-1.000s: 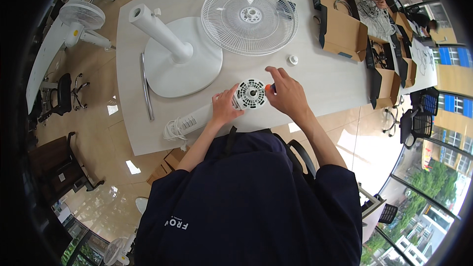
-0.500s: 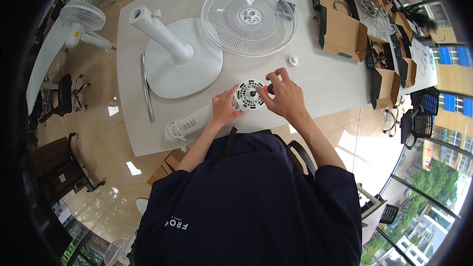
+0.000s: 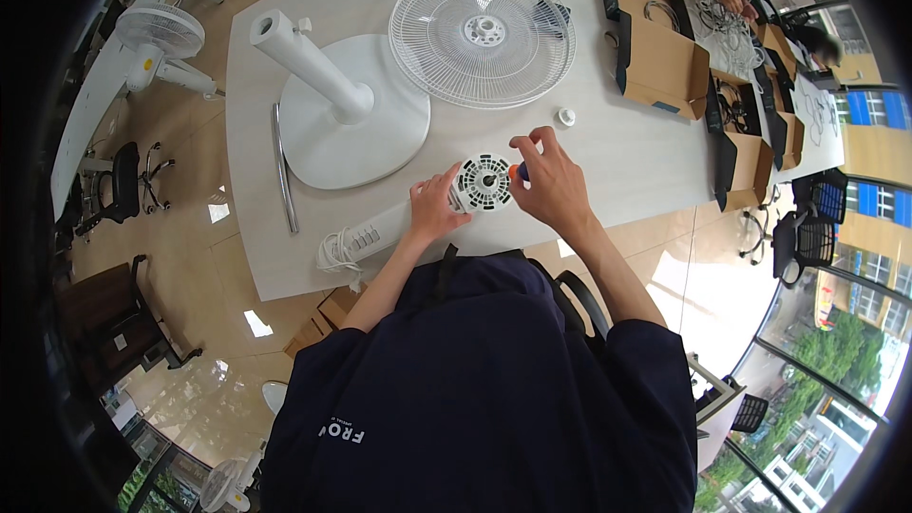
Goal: Disassemble a pedestal fan by removing the grille, blade, and motor housing components using a screwdriver.
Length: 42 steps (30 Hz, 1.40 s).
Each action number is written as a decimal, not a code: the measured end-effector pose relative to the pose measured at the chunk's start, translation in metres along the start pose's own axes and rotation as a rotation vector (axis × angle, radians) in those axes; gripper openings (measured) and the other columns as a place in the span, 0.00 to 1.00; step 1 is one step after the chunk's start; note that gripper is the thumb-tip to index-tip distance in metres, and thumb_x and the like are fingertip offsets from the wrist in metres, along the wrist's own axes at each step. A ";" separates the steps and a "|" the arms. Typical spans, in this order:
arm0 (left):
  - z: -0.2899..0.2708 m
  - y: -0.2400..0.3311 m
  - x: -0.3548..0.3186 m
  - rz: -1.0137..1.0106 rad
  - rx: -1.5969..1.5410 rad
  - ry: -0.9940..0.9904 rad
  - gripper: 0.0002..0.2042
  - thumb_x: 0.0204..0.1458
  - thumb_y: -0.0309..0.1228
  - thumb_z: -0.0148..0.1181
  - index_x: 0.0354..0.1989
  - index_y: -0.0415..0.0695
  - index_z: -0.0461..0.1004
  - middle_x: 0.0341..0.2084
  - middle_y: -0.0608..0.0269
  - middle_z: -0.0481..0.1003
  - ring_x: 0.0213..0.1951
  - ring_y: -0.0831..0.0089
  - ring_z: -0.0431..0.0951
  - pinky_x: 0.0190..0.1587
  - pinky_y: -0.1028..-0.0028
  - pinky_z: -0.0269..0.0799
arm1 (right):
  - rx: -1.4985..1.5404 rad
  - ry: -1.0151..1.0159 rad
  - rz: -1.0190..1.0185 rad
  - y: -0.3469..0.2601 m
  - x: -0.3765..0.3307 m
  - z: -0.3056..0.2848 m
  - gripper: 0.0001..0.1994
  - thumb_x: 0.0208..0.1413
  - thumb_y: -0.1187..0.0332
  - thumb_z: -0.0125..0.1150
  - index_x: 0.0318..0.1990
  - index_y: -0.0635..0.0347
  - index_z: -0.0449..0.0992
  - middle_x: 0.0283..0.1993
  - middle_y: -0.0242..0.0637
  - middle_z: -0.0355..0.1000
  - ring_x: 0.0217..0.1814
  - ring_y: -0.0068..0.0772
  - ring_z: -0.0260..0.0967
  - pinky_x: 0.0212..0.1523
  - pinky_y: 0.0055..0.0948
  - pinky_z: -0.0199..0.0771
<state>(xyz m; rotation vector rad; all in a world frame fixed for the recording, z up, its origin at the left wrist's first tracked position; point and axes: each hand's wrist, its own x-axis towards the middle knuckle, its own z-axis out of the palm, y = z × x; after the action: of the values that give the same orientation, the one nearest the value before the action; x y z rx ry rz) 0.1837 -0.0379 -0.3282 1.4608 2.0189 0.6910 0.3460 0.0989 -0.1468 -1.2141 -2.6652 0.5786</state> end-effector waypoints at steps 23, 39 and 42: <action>0.002 -0.002 0.000 0.021 -0.010 0.045 0.50 0.29 0.44 0.75 0.69 0.59 0.59 0.42 0.62 0.74 0.48 0.63 0.75 0.61 0.53 0.54 | 0.005 0.047 -0.182 0.006 0.000 -0.002 0.14 0.54 0.66 0.65 0.47 0.57 0.73 0.46 0.40 0.72 0.30 0.44 0.77 0.32 0.40 0.78; 0.000 0.001 0.000 0.019 -0.012 0.033 0.51 0.28 0.42 0.77 0.68 0.59 0.59 0.45 0.60 0.75 0.50 0.62 0.75 0.61 0.52 0.55 | 0.631 -0.030 0.009 0.028 -0.009 0.043 0.10 0.46 0.71 0.73 0.34 0.61 0.77 0.42 0.36 0.77 0.48 0.36 0.73 0.50 0.35 0.72; -0.001 0.000 -0.001 0.020 -0.016 0.039 0.51 0.27 0.41 0.77 0.68 0.59 0.59 0.44 0.60 0.75 0.50 0.61 0.75 0.61 0.52 0.55 | 0.817 -0.064 0.197 0.032 -0.009 0.047 0.10 0.49 0.70 0.73 0.35 0.63 0.78 0.39 0.35 0.78 0.42 0.28 0.74 0.44 0.30 0.74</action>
<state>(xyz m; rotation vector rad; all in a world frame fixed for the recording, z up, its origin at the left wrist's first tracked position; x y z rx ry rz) 0.1839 -0.0387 -0.3273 1.4713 2.0254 0.7476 0.3599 0.0982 -0.2024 -1.1776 -1.9693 1.5478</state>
